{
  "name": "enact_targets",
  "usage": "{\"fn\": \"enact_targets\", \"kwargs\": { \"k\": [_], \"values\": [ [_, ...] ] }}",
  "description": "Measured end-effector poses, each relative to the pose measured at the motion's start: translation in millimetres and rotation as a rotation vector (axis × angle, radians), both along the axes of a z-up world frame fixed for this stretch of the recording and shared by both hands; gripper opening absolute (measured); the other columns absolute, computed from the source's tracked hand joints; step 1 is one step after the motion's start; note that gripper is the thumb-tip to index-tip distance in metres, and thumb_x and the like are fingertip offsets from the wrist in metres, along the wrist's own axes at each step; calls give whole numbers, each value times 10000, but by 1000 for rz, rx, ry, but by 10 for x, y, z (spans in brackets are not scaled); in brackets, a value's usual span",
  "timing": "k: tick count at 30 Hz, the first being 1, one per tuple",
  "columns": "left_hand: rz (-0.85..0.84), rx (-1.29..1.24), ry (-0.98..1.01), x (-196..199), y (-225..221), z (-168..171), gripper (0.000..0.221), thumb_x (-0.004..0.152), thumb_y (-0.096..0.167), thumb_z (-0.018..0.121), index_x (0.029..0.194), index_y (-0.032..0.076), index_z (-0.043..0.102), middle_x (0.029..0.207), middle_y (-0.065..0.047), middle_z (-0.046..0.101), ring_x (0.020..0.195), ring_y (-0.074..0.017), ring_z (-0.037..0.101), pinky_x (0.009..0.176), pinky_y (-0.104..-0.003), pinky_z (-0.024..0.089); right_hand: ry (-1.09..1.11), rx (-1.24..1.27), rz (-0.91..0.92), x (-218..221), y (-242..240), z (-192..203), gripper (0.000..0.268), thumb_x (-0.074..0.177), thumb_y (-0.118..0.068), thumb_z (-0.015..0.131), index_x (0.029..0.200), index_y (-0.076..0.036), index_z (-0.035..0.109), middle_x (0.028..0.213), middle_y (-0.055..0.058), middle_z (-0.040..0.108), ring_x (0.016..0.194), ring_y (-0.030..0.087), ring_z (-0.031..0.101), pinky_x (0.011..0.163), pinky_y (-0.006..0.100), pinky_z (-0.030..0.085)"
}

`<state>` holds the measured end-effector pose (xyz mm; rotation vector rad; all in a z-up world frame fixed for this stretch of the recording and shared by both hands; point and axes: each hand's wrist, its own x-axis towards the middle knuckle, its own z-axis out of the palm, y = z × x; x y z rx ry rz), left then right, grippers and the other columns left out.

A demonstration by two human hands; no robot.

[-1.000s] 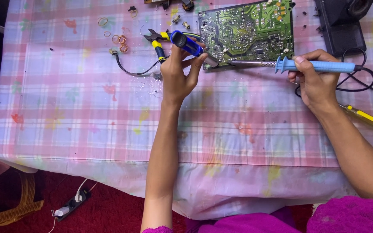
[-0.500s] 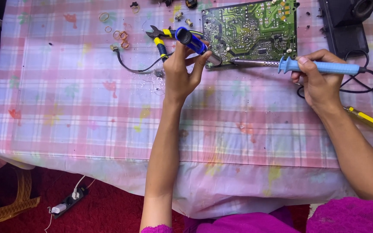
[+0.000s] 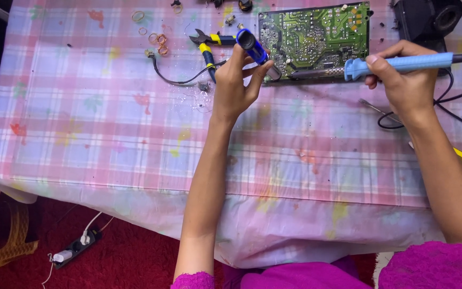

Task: Desoldering electronic components from a circuit board using a soldering iron and a desoldering pump.

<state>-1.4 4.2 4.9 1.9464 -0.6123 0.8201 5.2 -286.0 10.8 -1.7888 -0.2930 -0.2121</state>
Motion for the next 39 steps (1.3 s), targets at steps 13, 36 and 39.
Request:
{"fn": "enact_targets", "kwargs": {
  "k": [13, 36, 39],
  "values": [
    [-15, -26, 6, -5, -6, 6, 314, 878, 161, 616, 1053, 43, 384, 910, -82, 639, 828, -188, 676, 653, -255, 619, 235, 319, -66, 42, -151, -354, 151, 912, -163, 688, 901, -132, 541, 907, 49, 589, 589, 64, 538, 426, 125, 352],
    [11, -5, 25, -79, -75, 140, 237, 885, 81, 621, 1066, 34, 476, 985, -69, 600, 833, -188, 670, 665, -244, 620, 272, 393, -19, -156, -156, -412, 166, 857, -92, 657, 984, -39, 566, 850, 97, 623, 679, 130, 620, 651, 201, 550],
    [11, -5, 42, -85, -72, 132, 244, 892, 90, 612, 1079, 38, 463, 986, -62, 601, 835, -187, 669, 656, -243, 619, 294, 447, -16, -148, -171, -420, 113, 898, -124, 607, 964, -40, 569, 903, 120, 629, 673, 150, 621, 629, 210, 557]
  ]
}}
